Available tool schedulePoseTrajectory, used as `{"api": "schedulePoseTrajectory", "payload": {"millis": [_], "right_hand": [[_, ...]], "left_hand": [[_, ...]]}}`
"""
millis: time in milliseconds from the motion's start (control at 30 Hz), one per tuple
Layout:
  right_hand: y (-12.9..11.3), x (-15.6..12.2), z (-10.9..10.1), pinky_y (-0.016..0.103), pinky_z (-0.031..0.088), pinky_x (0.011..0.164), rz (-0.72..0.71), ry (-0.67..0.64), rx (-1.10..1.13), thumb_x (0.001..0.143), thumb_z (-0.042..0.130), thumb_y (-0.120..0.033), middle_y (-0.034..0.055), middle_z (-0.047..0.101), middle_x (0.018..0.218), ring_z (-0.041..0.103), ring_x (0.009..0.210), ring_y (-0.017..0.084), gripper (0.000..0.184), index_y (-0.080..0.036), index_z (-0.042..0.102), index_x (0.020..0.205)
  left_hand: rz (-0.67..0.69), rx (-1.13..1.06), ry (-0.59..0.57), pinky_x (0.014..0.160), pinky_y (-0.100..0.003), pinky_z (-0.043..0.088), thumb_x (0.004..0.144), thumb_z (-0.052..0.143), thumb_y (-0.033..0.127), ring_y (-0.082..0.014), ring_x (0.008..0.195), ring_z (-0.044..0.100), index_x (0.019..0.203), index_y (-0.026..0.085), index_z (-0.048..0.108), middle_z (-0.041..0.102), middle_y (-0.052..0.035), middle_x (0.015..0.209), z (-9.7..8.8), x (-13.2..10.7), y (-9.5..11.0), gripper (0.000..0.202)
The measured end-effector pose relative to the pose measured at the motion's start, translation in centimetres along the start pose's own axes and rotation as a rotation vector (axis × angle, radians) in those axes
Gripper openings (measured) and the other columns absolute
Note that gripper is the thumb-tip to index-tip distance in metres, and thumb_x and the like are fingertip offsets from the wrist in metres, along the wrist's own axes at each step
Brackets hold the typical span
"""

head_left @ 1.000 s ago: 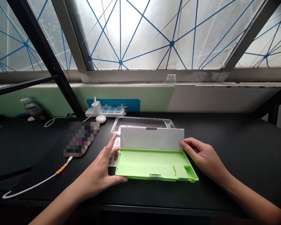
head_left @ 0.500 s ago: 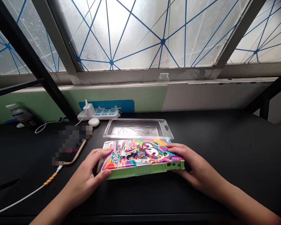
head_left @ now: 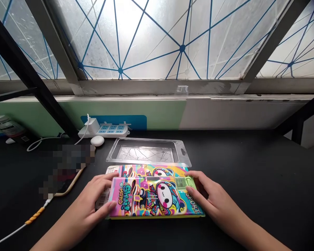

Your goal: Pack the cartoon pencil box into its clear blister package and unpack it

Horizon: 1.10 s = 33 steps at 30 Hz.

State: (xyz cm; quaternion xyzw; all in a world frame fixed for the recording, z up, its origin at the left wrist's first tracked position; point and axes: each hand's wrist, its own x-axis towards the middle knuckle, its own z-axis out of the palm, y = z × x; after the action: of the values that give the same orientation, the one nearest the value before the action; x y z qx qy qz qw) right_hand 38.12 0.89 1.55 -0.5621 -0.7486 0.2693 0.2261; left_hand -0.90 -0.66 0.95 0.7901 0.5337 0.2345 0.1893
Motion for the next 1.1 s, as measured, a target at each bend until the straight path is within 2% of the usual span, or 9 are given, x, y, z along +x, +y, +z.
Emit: {"api": "schedulePoseTrajectory", "payload": {"millis": [133, 300, 400, 533, 667, 800, 967, 1100], "right_hand": [[0.3, 0.0, -0.2, 0.035, 0.053, 0.067, -0.159, 0.122, -0.17, 0.103, 0.045, -0.045, 0.0045, 0.065, 0.09, 0.063, 0.074, 0.02, 0.03, -0.025, 0.061, 0.12], [-1.0, 0.2, -0.4, 0.037, 0.05, 0.076, -0.457, 0.332, -0.41, 0.1, 0.057, -0.031, 0.0092, 0.066, 0.106, 0.062, 0.088, 0.022, 0.019, -0.022, 0.064, 0.115], [-3.5, 0.9, 0.4, 0.039, 0.049, 0.08, -0.545, 0.297, -0.482, 0.1, 0.057, -0.032, 0.0114, 0.069, 0.11, 0.063, 0.094, 0.025, 0.022, -0.019, 0.064, 0.116], [-7.6, 2.5, 3.2, 0.044, 0.05, 0.083, -0.52, 0.145, -0.565, 0.101, 0.054, -0.04, 0.0137, 0.072, 0.108, 0.064, 0.097, 0.031, 0.033, -0.014, 0.066, 0.119], [-10.2, 3.9, 5.9, 0.045, 0.053, 0.079, -0.483, 0.146, -0.635, 0.102, 0.047, -0.035, 0.0153, 0.07, 0.098, 0.063, 0.089, 0.03, 0.034, -0.009, 0.067, 0.112], [-10.7, 4.5, 6.7, 0.044, 0.054, 0.077, -0.473, 0.142, -0.639, 0.101, 0.043, -0.026, 0.0153, 0.067, 0.097, 0.061, 0.087, 0.029, 0.028, -0.01, 0.066, 0.108], [-10.5, 4.5, 6.7, 0.046, 0.055, 0.077, -0.435, 0.125, -0.596, 0.101, 0.038, -0.02, 0.0151, 0.063, 0.095, 0.058, 0.086, 0.029, 0.025, -0.013, 0.062, 0.1], [-10.4, 4.4, 6.9, 0.054, 0.053, 0.094, -0.496, 0.191, -0.603, 0.097, 0.041, -0.013, 0.0116, 0.063, 0.09, 0.058, 0.084, 0.027, 0.017, -0.016, 0.058, 0.098]], "left_hand": [[-0.037, -0.049, 0.119, 0.109, -0.04, 0.05, 0.095, 0.058, 0.056, -0.0292, 0.135, 0.056, 0.147, 0.034, 0.049, 0.057, -0.0052, 0.15, 1.0, -1.0, -0.1, 0.057], [-0.001, -0.044, 0.059, 0.114, -0.045, 0.046, 0.085, 0.074, 0.051, -0.032, 0.14, 0.052, 0.16, 0.039, 0.023, 0.05, -0.0072, 0.156, 1.3, -1.7, -0.8, 0.092], [0.041, 0.005, 0.034, 0.113, -0.049, 0.047, 0.084, 0.076, 0.047, -0.0338, 0.14, 0.051, 0.16, 0.041, 0.019, 0.048, -0.009, 0.157, 1.1, -1.5, -1.0, 0.096], [0.041, 0.021, 0.032, 0.109, -0.054, 0.049, 0.083, 0.078, 0.05, -0.0347, 0.137, 0.055, 0.16, 0.043, 0.013, 0.056, -0.0086, 0.151, 0.9, -1.3, -1.0, 0.101], [0.012, -0.011, 0.038, 0.108, -0.053, 0.051, 0.08, 0.08, 0.05, -0.0336, 0.135, 0.057, 0.161, 0.043, 0.011, 0.062, -0.0072, 0.144, 0.8, -1.2, -0.7, 0.106], [0.01, -0.01, 0.037, 0.108, -0.05, 0.052, 0.079, 0.082, 0.045, -0.0325, 0.134, 0.058, 0.162, 0.043, 0.01, 0.063, -0.0067, 0.144, 0.6, -1.1, -0.3, 0.109], [0.029, -0.005, 0.033, 0.109, -0.051, 0.051, 0.079, 0.083, 0.041, -0.0322, 0.134, 0.059, 0.161, 0.047, 0.006, 0.061, -0.005, 0.145, 0.4, -0.9, 0.1, 0.112], [0.027, -0.014, 0.026, 0.11, -0.052, 0.05, 0.08, 0.082, 0.039, -0.0329, 0.136, 0.057, 0.161, 0.046, 0.005, 0.061, -0.0066, 0.145, 0.4, -1.0, 0.1, 0.112]]}}
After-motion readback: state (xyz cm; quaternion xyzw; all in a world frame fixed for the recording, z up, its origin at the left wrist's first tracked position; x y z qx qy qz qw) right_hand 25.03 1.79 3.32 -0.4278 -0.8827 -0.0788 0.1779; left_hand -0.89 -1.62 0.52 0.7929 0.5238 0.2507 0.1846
